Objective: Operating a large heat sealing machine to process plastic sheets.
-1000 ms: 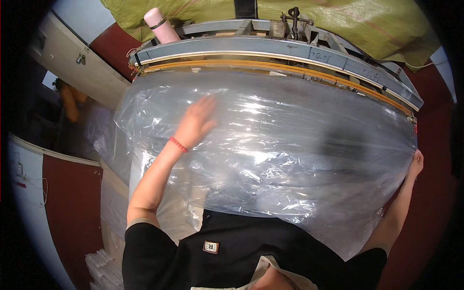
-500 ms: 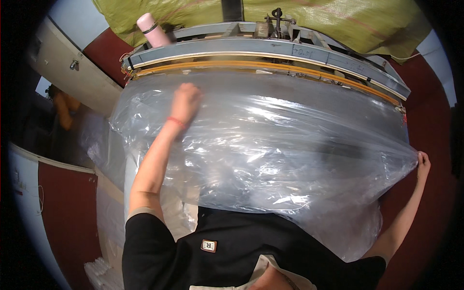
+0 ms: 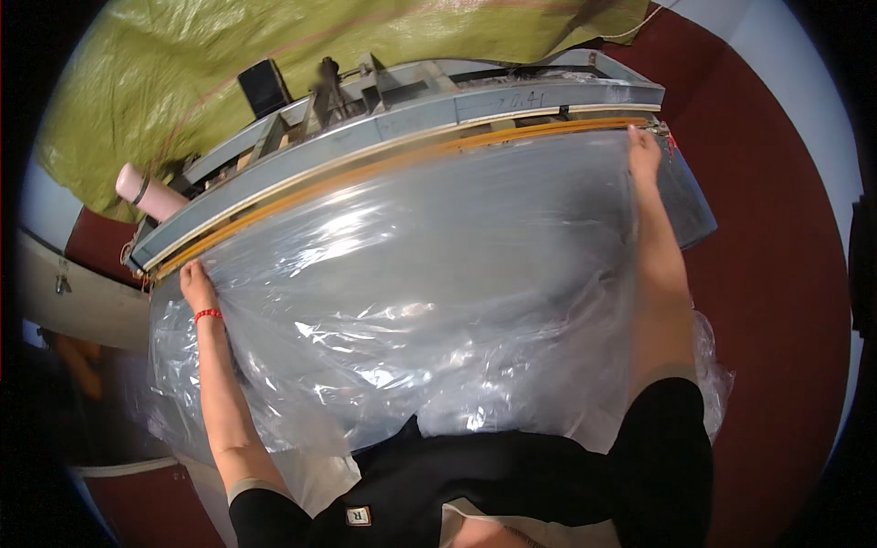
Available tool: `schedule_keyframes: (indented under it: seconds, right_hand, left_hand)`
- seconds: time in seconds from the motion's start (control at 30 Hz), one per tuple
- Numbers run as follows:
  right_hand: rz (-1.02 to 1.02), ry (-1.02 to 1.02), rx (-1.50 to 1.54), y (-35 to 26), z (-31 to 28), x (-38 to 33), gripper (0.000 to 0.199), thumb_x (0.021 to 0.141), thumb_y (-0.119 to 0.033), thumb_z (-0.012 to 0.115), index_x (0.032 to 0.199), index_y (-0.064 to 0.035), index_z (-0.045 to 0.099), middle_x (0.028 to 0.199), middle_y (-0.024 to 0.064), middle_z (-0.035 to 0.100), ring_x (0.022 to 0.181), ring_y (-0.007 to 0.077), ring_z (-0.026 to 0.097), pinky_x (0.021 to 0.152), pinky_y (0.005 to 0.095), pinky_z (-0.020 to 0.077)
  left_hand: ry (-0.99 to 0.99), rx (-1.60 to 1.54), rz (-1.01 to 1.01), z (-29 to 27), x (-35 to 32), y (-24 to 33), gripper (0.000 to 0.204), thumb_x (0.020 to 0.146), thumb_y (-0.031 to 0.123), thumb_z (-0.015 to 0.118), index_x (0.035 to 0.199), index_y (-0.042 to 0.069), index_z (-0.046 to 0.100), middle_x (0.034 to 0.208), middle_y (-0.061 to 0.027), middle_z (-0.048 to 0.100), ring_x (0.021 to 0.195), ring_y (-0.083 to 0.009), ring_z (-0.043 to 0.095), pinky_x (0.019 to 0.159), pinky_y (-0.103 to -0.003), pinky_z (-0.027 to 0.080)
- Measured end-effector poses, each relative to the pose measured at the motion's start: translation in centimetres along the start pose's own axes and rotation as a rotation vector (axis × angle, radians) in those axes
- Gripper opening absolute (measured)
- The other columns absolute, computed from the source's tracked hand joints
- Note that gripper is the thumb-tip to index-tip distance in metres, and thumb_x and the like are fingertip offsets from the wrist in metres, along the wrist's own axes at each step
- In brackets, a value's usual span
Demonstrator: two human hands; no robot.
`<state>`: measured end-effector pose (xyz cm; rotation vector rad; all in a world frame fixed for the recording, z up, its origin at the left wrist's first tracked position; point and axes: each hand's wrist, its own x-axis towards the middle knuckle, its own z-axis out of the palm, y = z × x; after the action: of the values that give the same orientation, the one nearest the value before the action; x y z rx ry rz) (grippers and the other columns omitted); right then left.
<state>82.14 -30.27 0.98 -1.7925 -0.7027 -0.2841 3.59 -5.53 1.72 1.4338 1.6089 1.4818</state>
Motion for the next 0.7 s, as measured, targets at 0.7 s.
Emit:
schedule_keyframes:
  seconds: [0.7]
  right_hand:
    - [0.324, 0.172, 0.251, -2.3, 1.7, 4.9, 0.017, 0.079, -0.012, 0.051, 0.092, -0.0009, 0.049, 0.082, 0.0133, 0.058, 0.070, 0.0193, 0.056, 0.062, 0.0300, 0.0443]
  left_hand:
    - [0.179, -0.350, -0.111, 1.4, 3.4, -0.2, 0.007, 0.079, 0.009, 0.051, 0.078, 0.003, 0.047, 0.069, -0.0037, 0.050, 0.056, -0.0112, 0.049, 0.050, -0.027, 0.046]
